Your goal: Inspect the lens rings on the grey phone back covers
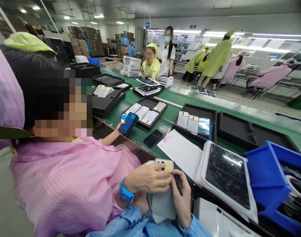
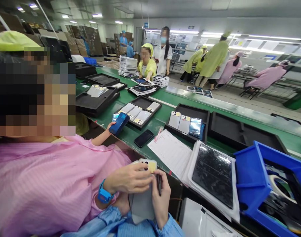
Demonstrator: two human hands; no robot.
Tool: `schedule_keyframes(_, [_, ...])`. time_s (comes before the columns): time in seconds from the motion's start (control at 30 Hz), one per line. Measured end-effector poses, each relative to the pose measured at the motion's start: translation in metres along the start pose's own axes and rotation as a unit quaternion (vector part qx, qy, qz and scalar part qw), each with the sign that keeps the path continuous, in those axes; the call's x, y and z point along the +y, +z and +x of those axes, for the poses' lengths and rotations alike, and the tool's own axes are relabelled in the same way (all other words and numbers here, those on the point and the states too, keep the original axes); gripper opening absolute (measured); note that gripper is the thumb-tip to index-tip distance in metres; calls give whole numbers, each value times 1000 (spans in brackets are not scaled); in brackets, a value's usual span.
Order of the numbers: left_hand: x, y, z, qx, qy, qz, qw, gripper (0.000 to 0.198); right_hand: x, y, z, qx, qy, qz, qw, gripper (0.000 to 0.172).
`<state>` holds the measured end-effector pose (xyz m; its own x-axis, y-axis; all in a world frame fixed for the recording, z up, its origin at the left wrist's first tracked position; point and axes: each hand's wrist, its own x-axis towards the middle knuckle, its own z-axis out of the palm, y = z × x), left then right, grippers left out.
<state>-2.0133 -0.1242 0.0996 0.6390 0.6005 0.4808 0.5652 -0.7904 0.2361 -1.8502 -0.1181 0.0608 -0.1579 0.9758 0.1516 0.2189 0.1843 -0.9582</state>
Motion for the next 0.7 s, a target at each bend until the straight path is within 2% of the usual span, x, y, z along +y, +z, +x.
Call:
schedule_keyframes(0.07, [1, 10, 7, -28, 60, 33, 997, 19, 4, 0, 8, 20, 6, 24, 1000, 12])
schedule_keyframes(0.13, [0, 19, 11, -45, 82, 71, 993, 19, 10, 0, 15, 37, 15, 45, 998, 13])
schedule_keyframes(0.27, [-3, 26, 8, -62, 63, 143, 986, 18, 18, 3, 23, 53, 34, 84, 994, 15])
schedule_keyframes(0.4, [3, 21, 1, -61, 3, 203, 977, 22, 16, 9, 29, 44, 33, 117, 992, 15])
schedule_keyframes(0.53, [13, 13, -4, -30, -2, 222, 975, 18, 6, 15, 36, 26, 34, 145, 989, 16])
schedule_keyframes(0.63, [19, 12, -7, 29, 46, 226, 973, 18, 0, 19, 39, 20, 40, 165, 985, 18])
schedule_keyframes(0.7, [21, 13, -12, 67, 46, 243, 967, 24, -4, 21, 40, 15, 44, 184, 982, 17])
